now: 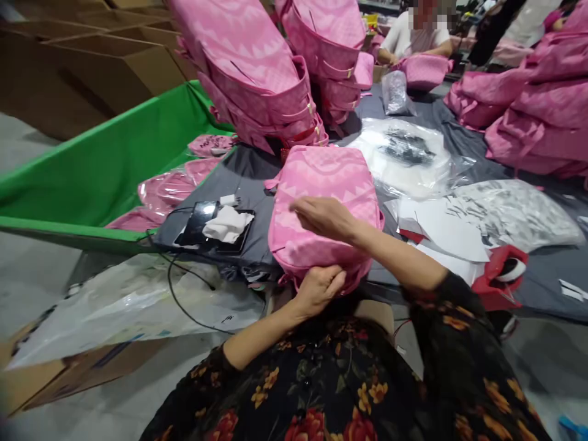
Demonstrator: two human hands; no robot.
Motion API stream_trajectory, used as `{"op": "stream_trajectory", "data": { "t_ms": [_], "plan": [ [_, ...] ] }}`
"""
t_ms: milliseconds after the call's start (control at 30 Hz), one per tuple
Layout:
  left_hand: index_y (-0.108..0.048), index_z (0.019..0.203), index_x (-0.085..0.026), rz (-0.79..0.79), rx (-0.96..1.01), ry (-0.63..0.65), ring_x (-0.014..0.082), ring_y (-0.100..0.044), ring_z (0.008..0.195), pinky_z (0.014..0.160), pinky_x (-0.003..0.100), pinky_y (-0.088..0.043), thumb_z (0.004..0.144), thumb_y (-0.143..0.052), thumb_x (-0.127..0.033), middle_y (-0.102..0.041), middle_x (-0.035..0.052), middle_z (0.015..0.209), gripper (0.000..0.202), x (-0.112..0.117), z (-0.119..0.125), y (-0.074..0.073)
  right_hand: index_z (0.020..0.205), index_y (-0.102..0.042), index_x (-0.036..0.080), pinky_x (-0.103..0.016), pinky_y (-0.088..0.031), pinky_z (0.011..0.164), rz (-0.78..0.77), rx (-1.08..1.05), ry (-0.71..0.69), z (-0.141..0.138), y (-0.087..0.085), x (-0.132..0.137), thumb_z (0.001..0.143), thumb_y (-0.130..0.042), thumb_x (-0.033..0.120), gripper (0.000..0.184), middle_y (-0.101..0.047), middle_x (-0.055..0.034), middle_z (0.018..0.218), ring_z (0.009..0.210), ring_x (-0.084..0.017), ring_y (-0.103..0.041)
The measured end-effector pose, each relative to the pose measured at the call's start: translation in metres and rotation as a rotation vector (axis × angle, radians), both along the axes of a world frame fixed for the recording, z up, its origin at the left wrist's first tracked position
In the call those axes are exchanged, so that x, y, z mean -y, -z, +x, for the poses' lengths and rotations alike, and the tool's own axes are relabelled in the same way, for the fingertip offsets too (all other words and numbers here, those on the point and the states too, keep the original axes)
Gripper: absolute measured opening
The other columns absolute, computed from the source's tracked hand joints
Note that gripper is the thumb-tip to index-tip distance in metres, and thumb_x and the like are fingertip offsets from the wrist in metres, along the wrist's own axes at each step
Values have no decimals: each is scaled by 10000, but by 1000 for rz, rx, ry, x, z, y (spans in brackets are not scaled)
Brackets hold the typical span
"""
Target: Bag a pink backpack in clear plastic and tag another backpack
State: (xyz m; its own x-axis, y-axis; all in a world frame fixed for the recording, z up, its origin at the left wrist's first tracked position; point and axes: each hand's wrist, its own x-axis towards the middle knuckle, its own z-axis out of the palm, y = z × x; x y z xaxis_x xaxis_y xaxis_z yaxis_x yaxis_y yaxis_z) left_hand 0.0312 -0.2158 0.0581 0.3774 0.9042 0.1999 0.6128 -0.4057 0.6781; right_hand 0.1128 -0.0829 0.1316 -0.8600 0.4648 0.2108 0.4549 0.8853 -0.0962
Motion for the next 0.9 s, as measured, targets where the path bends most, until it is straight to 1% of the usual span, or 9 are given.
{"op": "stream_trajectory", "data": {
  "t_ms": [100,200,333,433,533,600,667,767,900],
  "plan": [
    [-585,716,-202,26,36,-71,133,-546,540,575,270,-375,1007,-407,-230,-618,10,612,342,0,-8,-1,1208,-652,223,-281,-511,717,-1,-112,6,89,16,62,1042,-407,280,301,-671,-62,869,763,-163,-624],
    [-615,778,-194,174,-89,-13,157,-575,566,568,298,-373,989,-440,-213,-653,33,657,274,4,4,-4,1190,-675,201,-260,-551,644,98,-277,69,132,59,104,1021,-474,266,270,-717,-101,921,792,-170,-693],
    [-636,866,-190,472,-226,181,180,-613,665,621,316,-433,1012,-467,-270,-648,54,723,237,3,13,-19,1094,-721,220,-282,-601,648,193,-532,366,120,102,127,1028,-458,228,272,-735,-105,882,797,-187,-731],
    [-637,930,-196,549,-413,113,223,-623,798,697,349,-458,1006,-555,-390,-648,79,827,224,-9,-1,-28,1007,-729,246,-316,-616,669,90,-757,516,105,107,137,1013,-536,257,193,-739,-83,851,764,-193,-723],
    [-618,905,-195,479,-632,210,226,-588,769,653,348,-426,996,-573,-243,-615,63,801,112,-22,-15,-24,918,-718,242,-337,-603,659,-61,-1001,690,112,108,139,988,-606,306,146,-719,-55,794,709,-195,-694],
    [-620,934,-188,447,-720,328,223,-577,755,628,342,-415,980,-542,-126,-606,59,803,110,-22,-19,-16,879,-704,224,-322,-574,611,-147,-1150,845,126,111,124,970,-633,377,192,-699,-38,755,632,-179,-654],
    [-620,963,-181,445,-769,378,230,-575,758,611,345,-414,972,-520,-90,-602,65,819,136,-16,-20,-7,856,-697,204,-298,-546,590,-230,-1264,936,141,115,92,924,-667,470,277,-689,-23,726,584,-157,-617],
    [-610,951,-182,456,-794,416,227,-565,735,592,345,-405,975,-511,-86,-584,60,808,140,-11,-20,0,816,-698,184,-289,-539,658,-314,-1324,907,151,113,16,820,-720,586,403,-693,-24,729,649,-155,-618],
    [-610,899,-186,511,-749,399,200,-546,691,568,323,-358,1006,-519,-146,-570,44,763,145,-41,-20,-13,736,-645,186,-320,-528,752,-425,-1124,867,145,100,-77,819,-695,609,433,-678,-35,732,742,-179,-607]
  ]
}}
